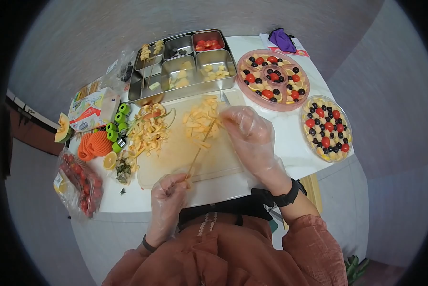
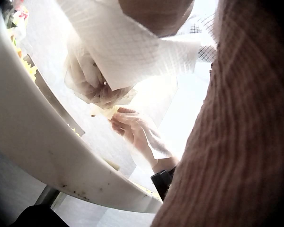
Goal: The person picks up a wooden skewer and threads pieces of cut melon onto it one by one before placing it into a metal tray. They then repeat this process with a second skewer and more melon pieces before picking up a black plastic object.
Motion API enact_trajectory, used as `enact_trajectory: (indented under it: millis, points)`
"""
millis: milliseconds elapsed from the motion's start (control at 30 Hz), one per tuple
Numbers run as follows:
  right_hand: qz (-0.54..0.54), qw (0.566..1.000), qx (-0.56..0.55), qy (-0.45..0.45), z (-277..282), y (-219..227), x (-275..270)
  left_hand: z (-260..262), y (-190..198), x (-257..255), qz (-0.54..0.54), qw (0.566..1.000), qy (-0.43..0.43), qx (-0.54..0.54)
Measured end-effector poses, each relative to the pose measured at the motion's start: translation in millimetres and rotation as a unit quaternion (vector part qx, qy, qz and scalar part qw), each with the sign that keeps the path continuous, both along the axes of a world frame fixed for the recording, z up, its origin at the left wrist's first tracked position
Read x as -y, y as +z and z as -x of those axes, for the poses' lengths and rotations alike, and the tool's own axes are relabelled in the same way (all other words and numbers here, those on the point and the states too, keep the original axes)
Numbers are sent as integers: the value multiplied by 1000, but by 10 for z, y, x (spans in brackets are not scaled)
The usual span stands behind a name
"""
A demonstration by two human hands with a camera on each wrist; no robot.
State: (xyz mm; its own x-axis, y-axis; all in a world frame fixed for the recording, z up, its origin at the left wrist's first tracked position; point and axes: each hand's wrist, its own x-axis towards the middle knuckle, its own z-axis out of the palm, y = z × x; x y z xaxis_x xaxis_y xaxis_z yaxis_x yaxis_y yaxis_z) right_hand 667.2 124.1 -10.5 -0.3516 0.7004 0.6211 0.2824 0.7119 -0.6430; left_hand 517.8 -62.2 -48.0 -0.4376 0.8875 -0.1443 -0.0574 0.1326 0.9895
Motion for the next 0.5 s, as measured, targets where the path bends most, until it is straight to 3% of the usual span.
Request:
enact_trajectory:
  millis: [500]
  points:
    - [-34,999,13,21,2,63,70,-9,23,11,14,1000,0,0]
